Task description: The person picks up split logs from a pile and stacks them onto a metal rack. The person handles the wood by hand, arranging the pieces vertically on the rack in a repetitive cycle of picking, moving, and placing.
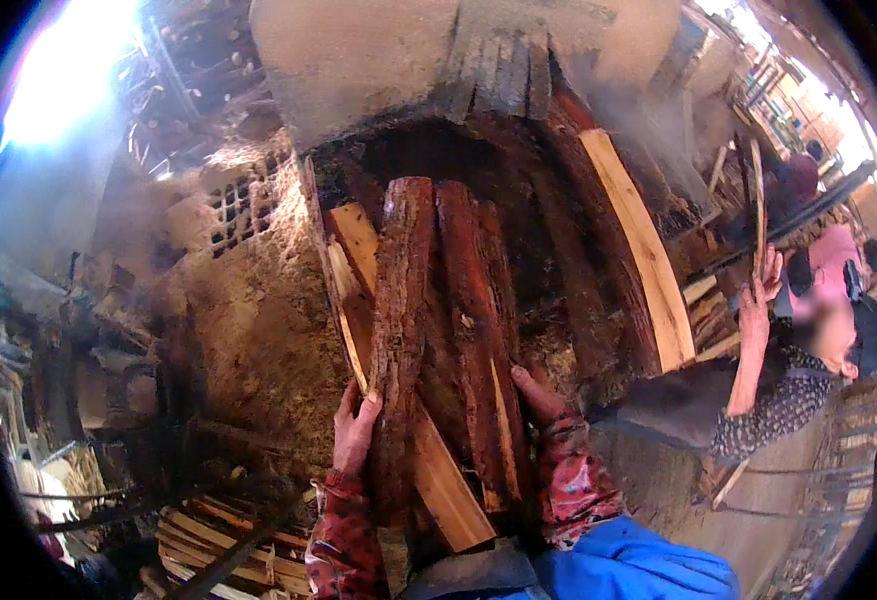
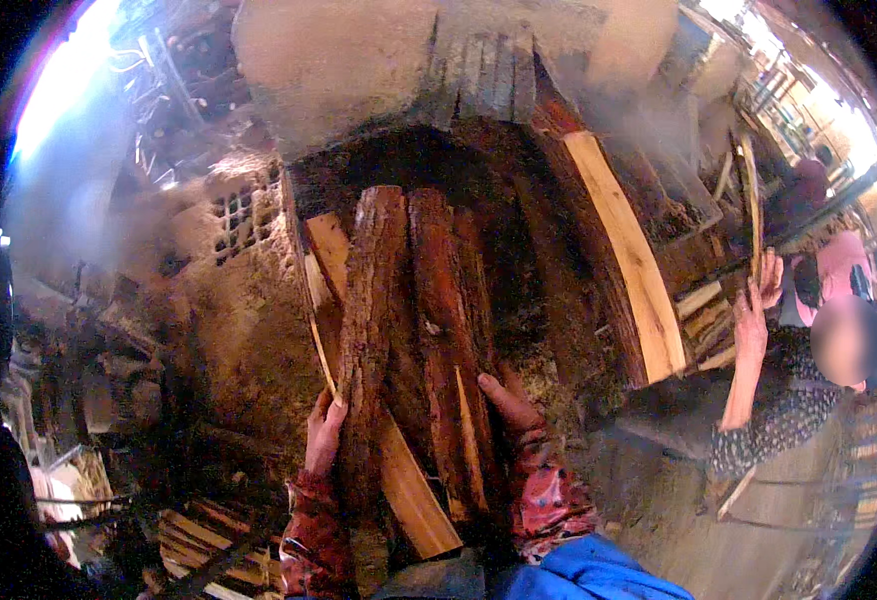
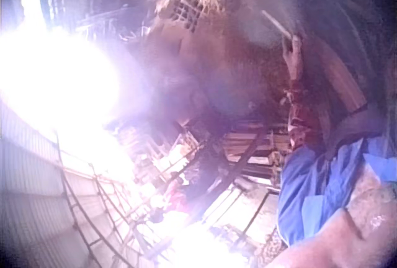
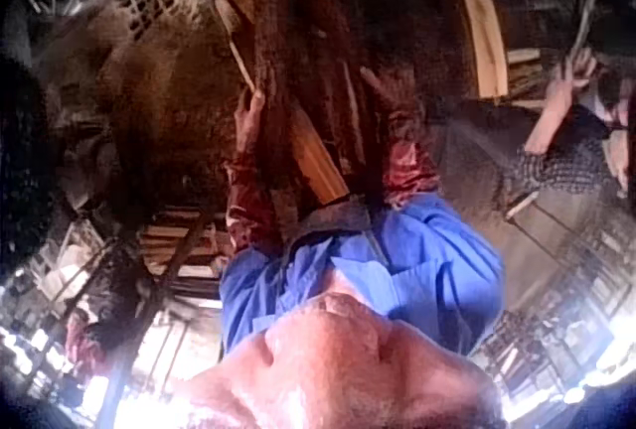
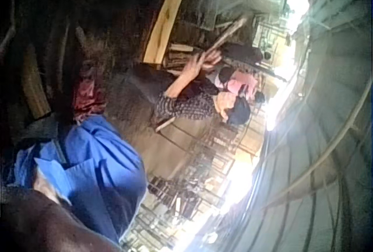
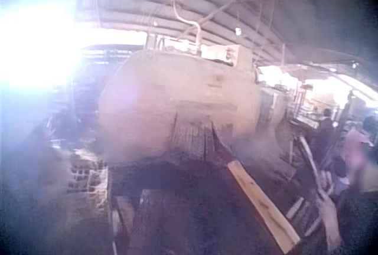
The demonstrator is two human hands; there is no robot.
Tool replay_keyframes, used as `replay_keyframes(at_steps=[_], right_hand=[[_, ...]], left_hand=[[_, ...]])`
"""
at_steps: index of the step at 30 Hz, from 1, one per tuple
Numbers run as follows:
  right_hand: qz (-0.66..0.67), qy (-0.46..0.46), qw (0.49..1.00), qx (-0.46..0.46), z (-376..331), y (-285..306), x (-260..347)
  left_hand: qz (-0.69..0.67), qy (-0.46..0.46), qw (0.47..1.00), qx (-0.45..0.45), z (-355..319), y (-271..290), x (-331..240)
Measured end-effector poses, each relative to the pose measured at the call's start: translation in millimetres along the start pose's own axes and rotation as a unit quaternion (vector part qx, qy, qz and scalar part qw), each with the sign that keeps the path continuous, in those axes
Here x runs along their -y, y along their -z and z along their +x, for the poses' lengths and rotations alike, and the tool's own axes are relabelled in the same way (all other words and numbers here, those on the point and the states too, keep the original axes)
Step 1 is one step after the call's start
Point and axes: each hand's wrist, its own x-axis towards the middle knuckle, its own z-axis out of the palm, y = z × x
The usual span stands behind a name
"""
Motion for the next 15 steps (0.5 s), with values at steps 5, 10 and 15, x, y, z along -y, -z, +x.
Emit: replay_keyframes(at_steps=[5, 10, 15], right_hand=[[-0.012, 0.029, 0.99, 0.137, 33.6, 29.4, -12.0], [-0.004, -0.007, 0.981, 0.196, 26.0, 9.2, 20.7], [-0.06, -0.005, 0.971, 0.231, 46.8, 38.5, -6.4]], left_hand=[[-0.007, 0.022, 1.0, 0.012, -5.1, -7.3, -9.7], [-0.131, 0.045, 0.99, 0.004, -19.1, -15.0, 6.3], [-0.139, 0.054, 0.989, -0.021, -40.4, -31.1, 0.8]])
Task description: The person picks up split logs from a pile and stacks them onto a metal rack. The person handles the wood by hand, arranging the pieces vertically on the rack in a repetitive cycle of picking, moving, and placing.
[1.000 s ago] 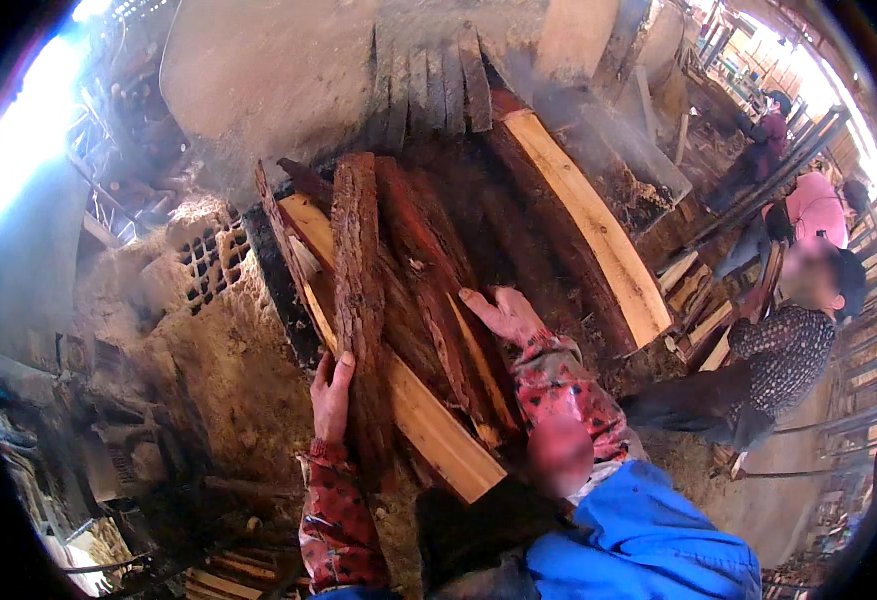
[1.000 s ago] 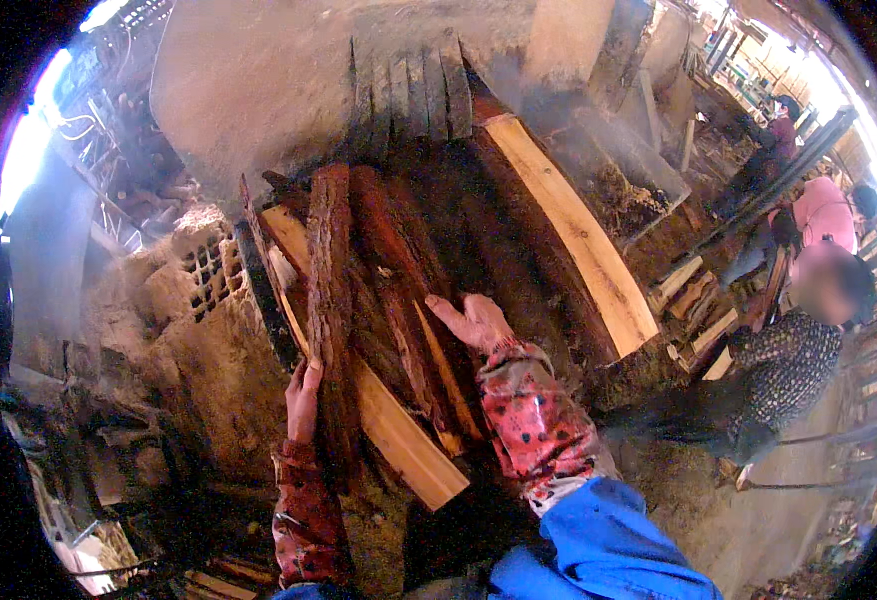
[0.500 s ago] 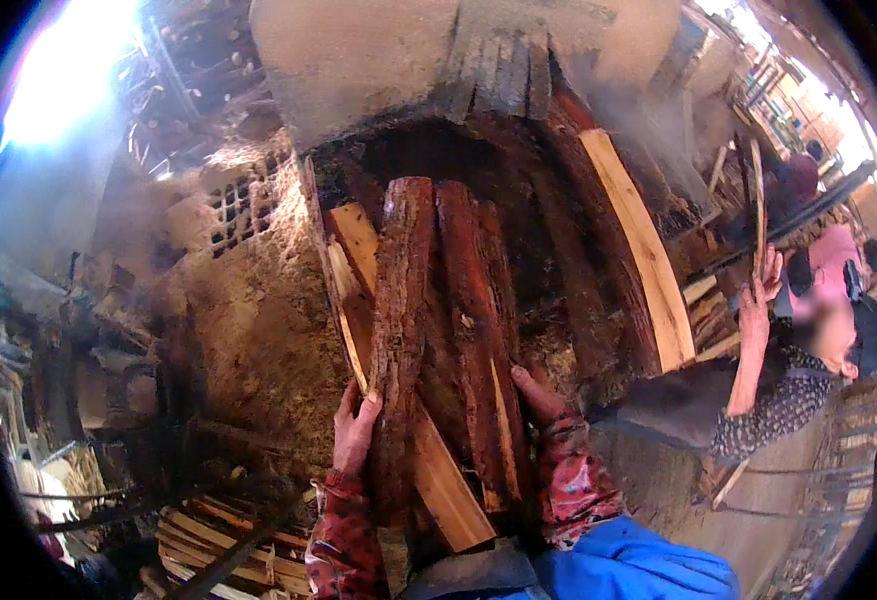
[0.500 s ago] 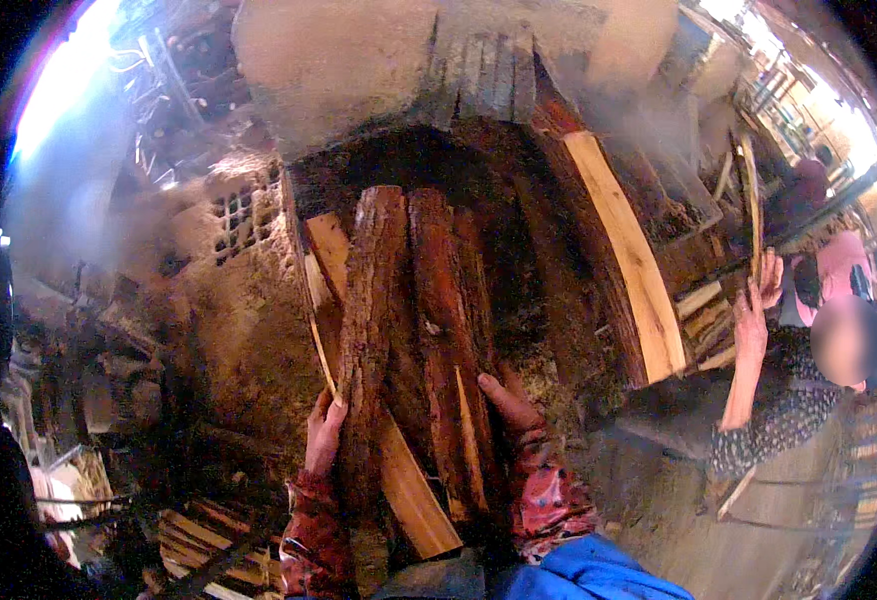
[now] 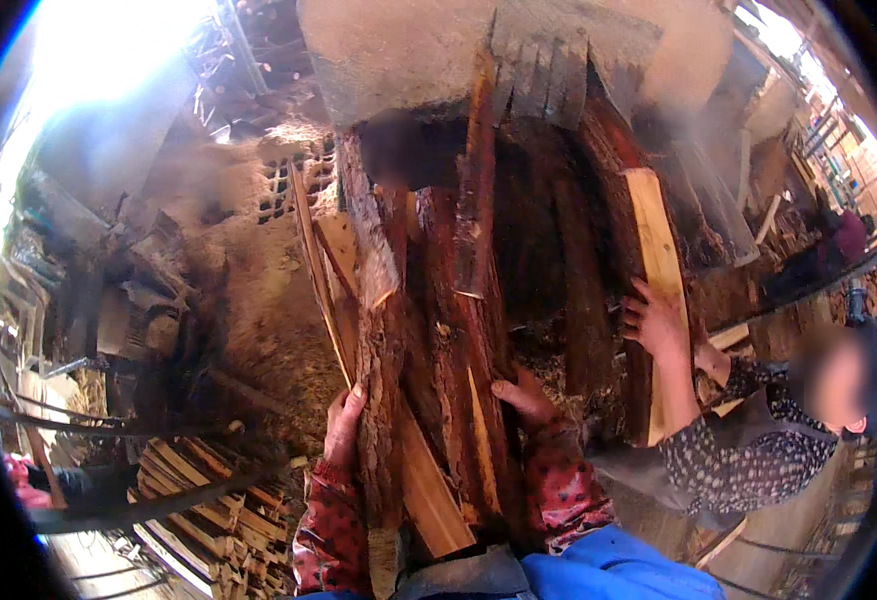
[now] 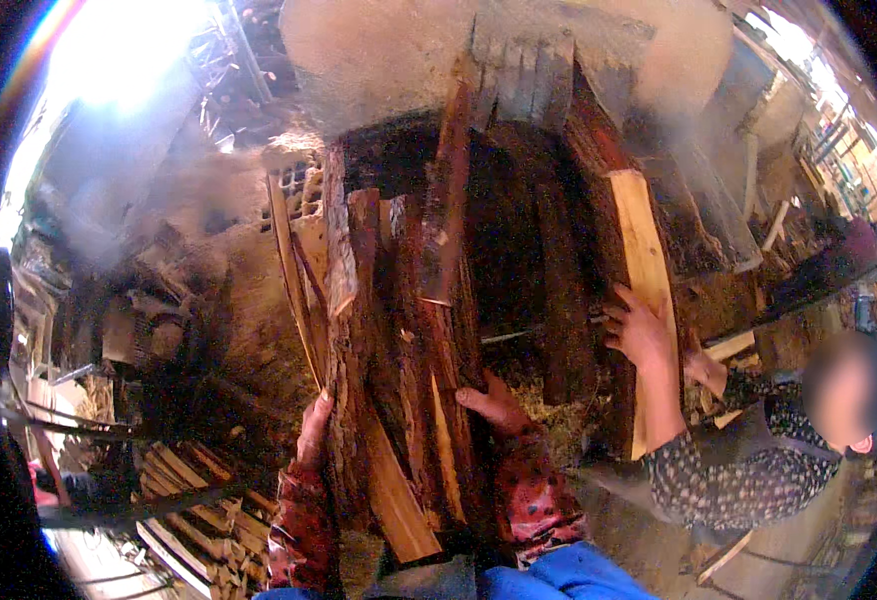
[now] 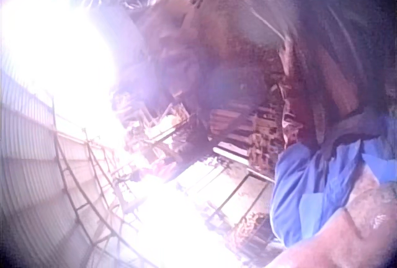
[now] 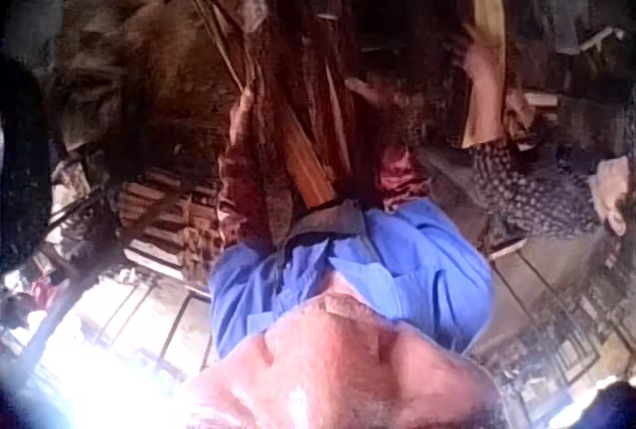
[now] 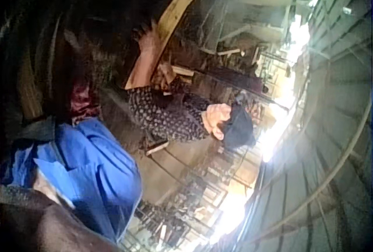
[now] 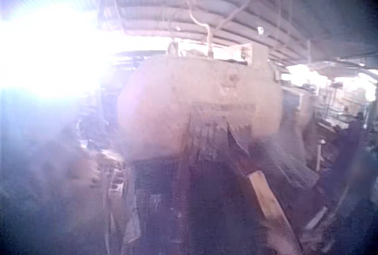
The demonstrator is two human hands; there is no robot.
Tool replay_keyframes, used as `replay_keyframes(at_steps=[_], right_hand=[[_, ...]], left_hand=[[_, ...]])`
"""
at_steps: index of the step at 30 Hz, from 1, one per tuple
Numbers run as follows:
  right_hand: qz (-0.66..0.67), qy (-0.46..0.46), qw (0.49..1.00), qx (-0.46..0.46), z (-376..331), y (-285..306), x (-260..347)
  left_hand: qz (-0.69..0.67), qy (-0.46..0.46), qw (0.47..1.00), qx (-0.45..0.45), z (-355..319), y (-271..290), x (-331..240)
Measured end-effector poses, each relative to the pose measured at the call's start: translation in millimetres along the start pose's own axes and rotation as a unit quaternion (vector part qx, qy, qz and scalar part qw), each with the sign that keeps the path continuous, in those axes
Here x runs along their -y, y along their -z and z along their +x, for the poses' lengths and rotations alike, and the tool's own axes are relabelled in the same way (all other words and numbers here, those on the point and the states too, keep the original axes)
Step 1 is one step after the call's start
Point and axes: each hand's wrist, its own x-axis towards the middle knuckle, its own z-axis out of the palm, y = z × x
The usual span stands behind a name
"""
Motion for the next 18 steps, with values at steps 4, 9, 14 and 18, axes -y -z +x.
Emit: replay_keyframes(at_steps=[4, 9, 14, 18], right_hand=[[0.113, -0.005, 0.991, 0.07, -12.1, -24.3, 41.2], [0.1, 0.014, 0.987, 0.122, 4.3, -11.4, 40.9], [0.119, 0.05, 0.983, 0.129, 25.5, 0.0, 22.5], [0.072, 0.038, 0.988, 0.132, 24.2, -1.3, 23.2]], left_hand=[[-0.041, 0.019, 0.998, -0.034, -8.8, -2.3, 16.4], [-0.106, 0.003, 0.994, -0.005, -7.1, -16.0, 20.5], [-0.188, -0.007, 0.982, 0.005, -7.7, -28.0, 33.1], [-0.198, 0.019, 0.979, 0.031, -7.0, -15.8, 45.5]])
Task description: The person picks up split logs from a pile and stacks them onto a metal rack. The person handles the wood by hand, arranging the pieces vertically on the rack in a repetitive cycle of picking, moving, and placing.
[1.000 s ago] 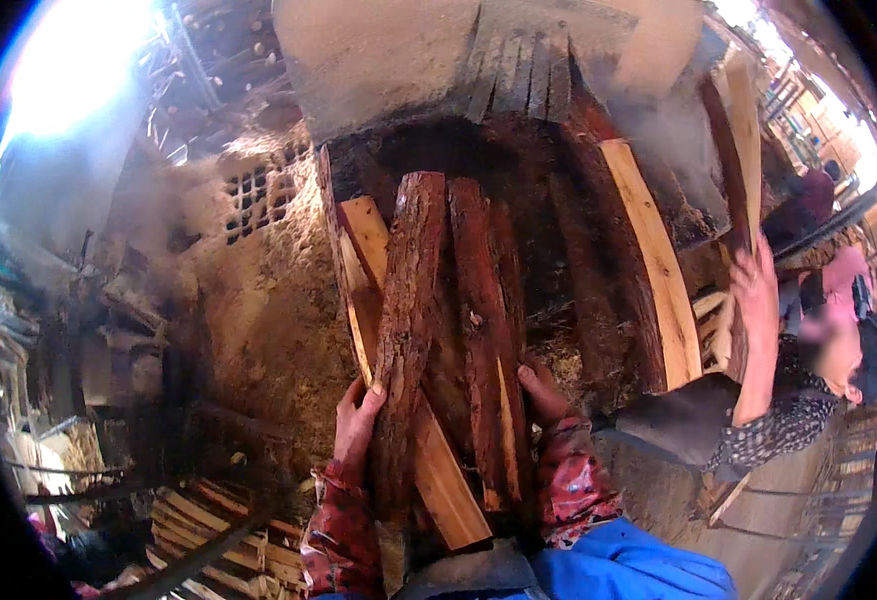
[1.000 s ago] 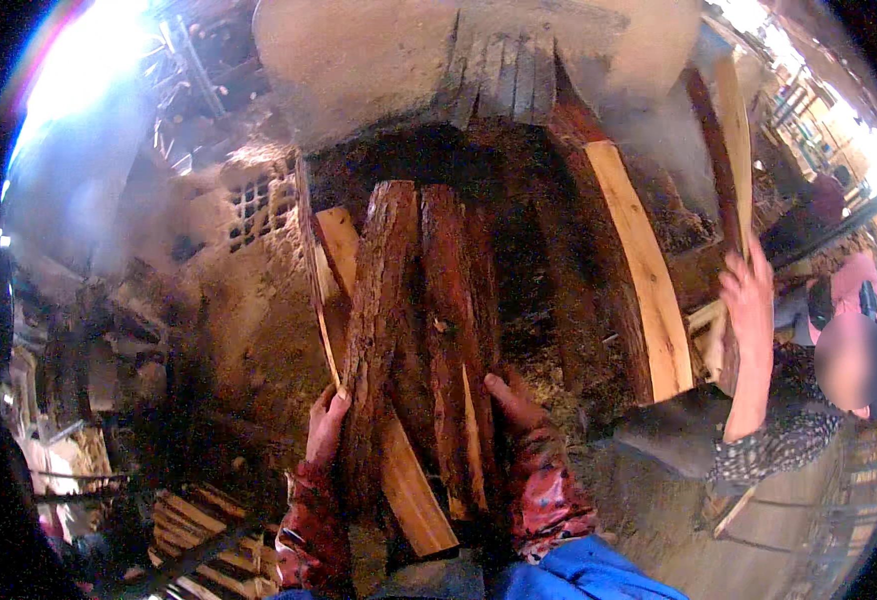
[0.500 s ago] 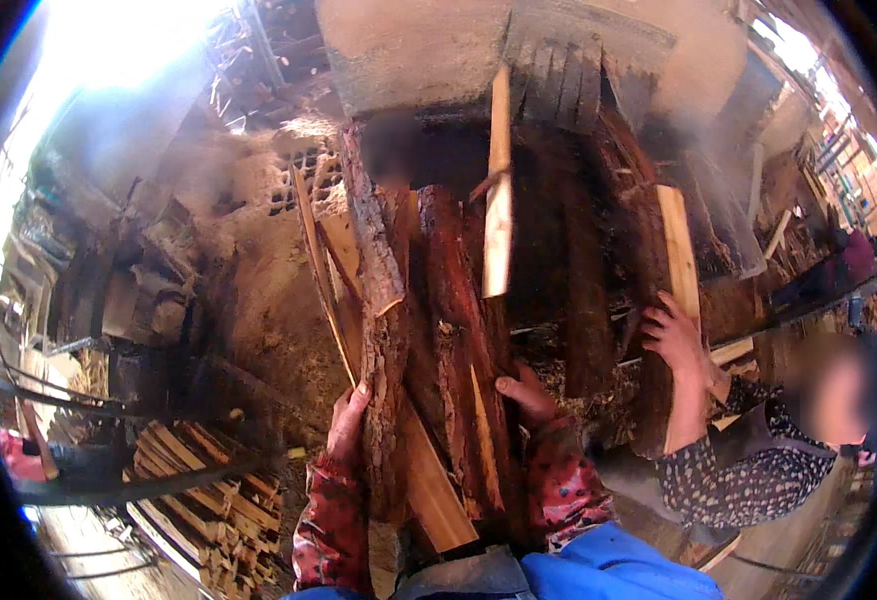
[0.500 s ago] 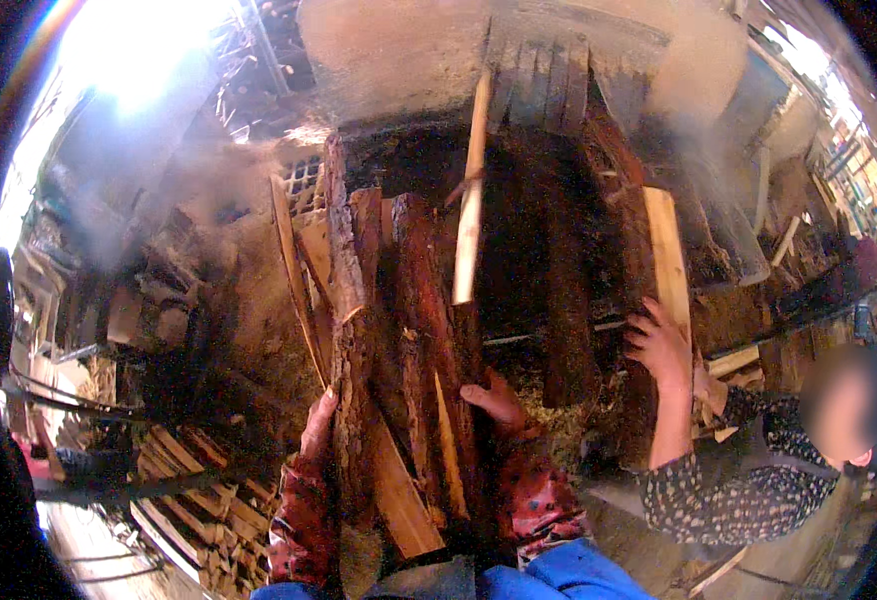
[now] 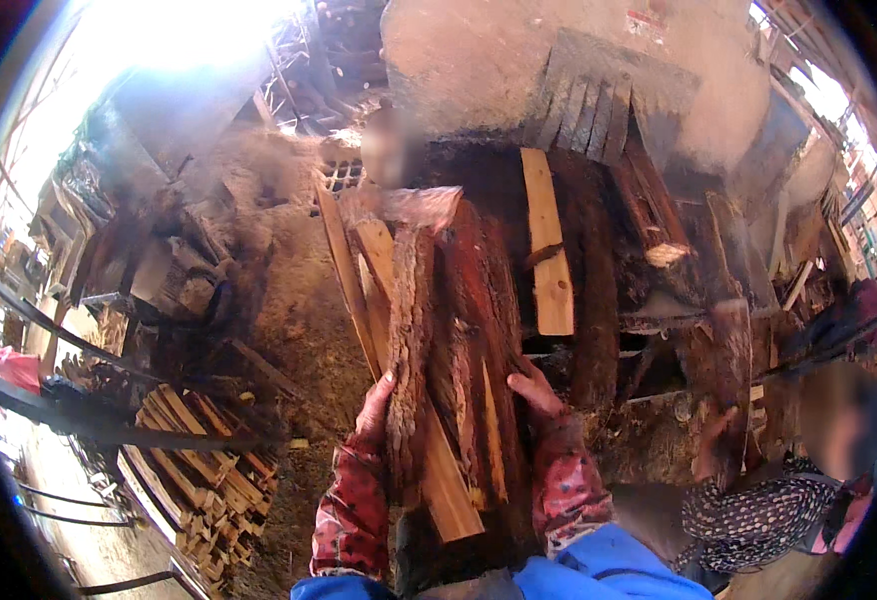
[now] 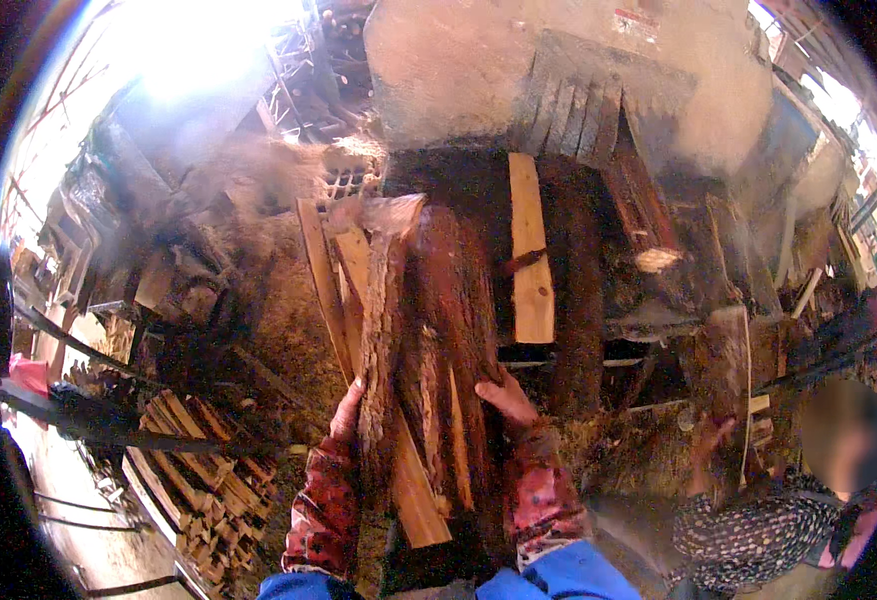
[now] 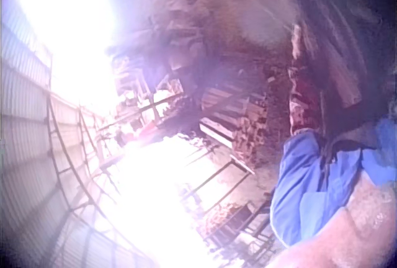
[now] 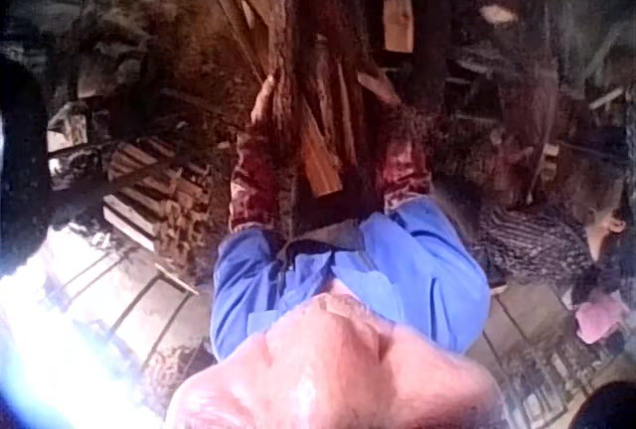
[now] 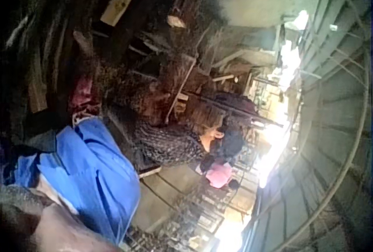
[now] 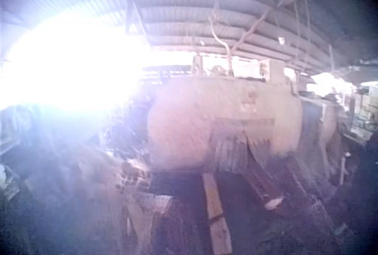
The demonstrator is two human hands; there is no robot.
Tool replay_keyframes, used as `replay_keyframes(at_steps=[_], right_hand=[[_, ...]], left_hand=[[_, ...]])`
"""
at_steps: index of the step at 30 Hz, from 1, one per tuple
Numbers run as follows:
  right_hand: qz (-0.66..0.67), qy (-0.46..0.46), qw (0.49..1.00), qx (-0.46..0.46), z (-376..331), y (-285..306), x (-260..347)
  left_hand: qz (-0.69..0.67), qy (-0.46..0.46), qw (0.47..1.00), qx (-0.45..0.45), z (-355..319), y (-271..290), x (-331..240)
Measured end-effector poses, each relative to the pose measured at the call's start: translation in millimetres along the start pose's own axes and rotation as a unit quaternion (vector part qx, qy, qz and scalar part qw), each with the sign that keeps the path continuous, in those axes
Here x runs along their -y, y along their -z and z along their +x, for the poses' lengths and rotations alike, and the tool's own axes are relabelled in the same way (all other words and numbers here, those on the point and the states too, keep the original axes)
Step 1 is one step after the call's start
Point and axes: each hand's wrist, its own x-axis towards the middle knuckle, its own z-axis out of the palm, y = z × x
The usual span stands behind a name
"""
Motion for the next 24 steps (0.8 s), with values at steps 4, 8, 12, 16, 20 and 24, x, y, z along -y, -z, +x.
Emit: replay_keyframes(at_steps=[4, 8, 12, 16, 20, 24], right_hand=[[-0.061, -0.011, 0.997, -0.047, -33.6, 9.0, -22.2], [-0.039, -0.053, 0.991, -0.115, -89.2, 43.4, -53.3], [-0.006, -0.03, 0.997, -0.077, -122.9, 40.7, -55.4], [0.004, 0.056, 0.997, -0.045, -136.8, -95.2, 9.6], [-0.171, 0.085, 0.981, 0.016, -115.0, 24.5, -10.5], [-0.18, 0.124, 0.976, 0.019, -93.7, 33.0, -4.6]], left_hand=[[-0.016, -0.03, 0.999, 0.003, -18.4, 9.3, 30.8], [-0.019, 0.001, 1.0, 0.006, -60.2, 0.3, 46.7], [-0.031, 0.002, 0.999, 0.028, -80.0, -6.0, 55.2], [-0.004, -0.038, 0.999, 0.031, -93.6, 3.7, 55.1], [0.008, -0.086, 0.994, 0.072, -92.9, -3.6, 45.0], [0.013, -0.192, 0.976, 0.105, -99.2, -1.2, 26.7]])
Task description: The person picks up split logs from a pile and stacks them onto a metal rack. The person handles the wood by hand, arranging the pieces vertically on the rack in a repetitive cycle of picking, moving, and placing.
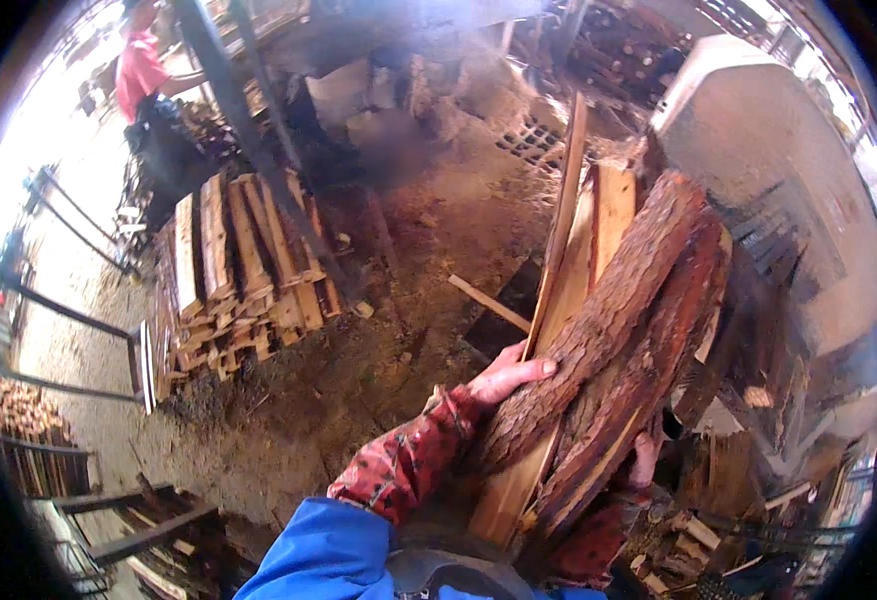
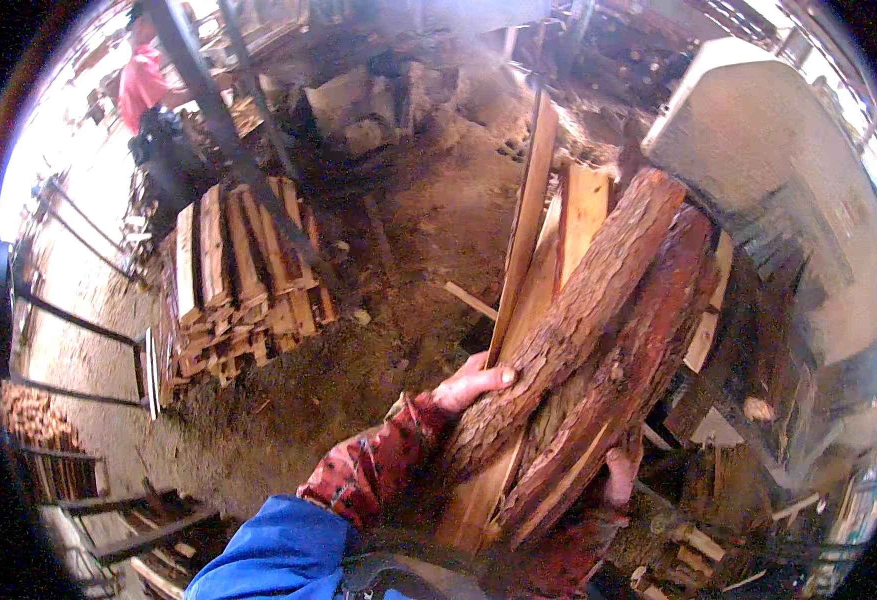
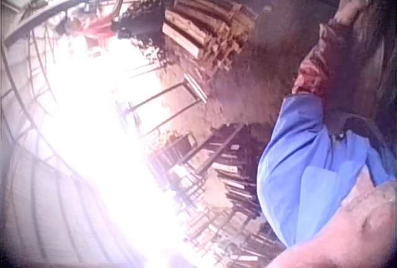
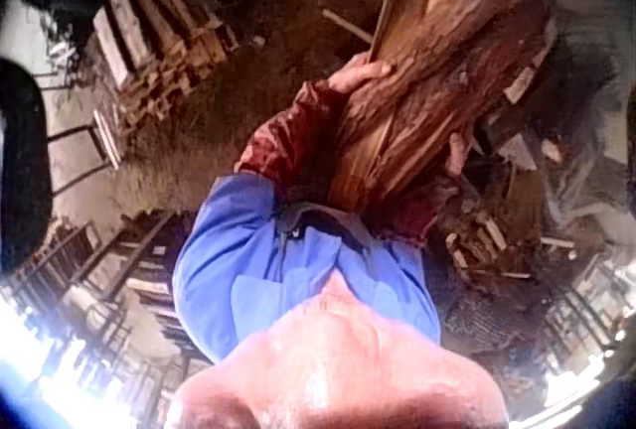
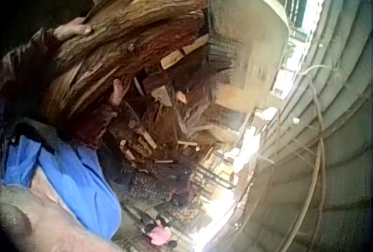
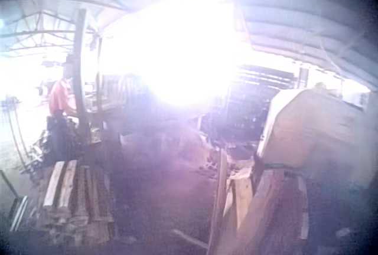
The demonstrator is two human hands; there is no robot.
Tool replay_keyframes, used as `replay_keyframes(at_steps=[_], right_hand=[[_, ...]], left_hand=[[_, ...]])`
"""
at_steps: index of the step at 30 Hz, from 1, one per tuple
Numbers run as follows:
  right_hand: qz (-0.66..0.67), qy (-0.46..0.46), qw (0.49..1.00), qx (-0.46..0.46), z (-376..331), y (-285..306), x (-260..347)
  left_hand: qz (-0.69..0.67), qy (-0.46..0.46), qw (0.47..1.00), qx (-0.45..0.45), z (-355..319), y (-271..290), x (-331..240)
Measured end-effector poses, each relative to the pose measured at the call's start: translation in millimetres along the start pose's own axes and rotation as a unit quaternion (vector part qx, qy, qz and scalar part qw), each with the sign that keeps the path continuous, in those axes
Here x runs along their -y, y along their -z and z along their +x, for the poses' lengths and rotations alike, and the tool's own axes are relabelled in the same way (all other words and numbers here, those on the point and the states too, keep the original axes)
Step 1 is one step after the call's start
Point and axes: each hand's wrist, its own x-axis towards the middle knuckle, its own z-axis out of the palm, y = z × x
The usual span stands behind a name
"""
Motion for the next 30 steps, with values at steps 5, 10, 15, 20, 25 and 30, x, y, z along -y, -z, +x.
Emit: replay_keyframes(at_steps=[5, 10, 15, 20, 25, 30], right_hand=[[0.02, 0.021, 0.999, -0.03, 37.0, -5.3, -4.1], [0.132, 0.023, 0.979, 0.151, 67.8, -57.5, 38.3], [0.106, -0.106, 0.973, 0.174, 18.8, -63.1, 34.2], [0.029, -0.07, 0.957, 0.281, 3.3, -47.0, -8.2], [-0.056, -0.123, 0.937, 0.322, -13.9, -58.2, 34.2], [-0.099, -0.131, 0.92, 0.357, -72.1, -98.8, 46.9]], left_hand=[[0.056, -0.1, 0.993, -0.02, -4.6, -0.6, -35.6], [0.108, -0.125, 0.984, -0.067, -26.3, 1.1, -36.2], [0.103, -0.126, 0.973, -0.162, -98.9, -6.7, 8.7], [0.075, -0.121, 0.958, -0.248, -153.3, -24.6, 42.9], [0.005, -0.159, 0.949, -0.271, -192.1, -50.8, 71.3], [-0.065, -0.194, 0.927, -0.315, -280.8, -77.5, 118.3]])
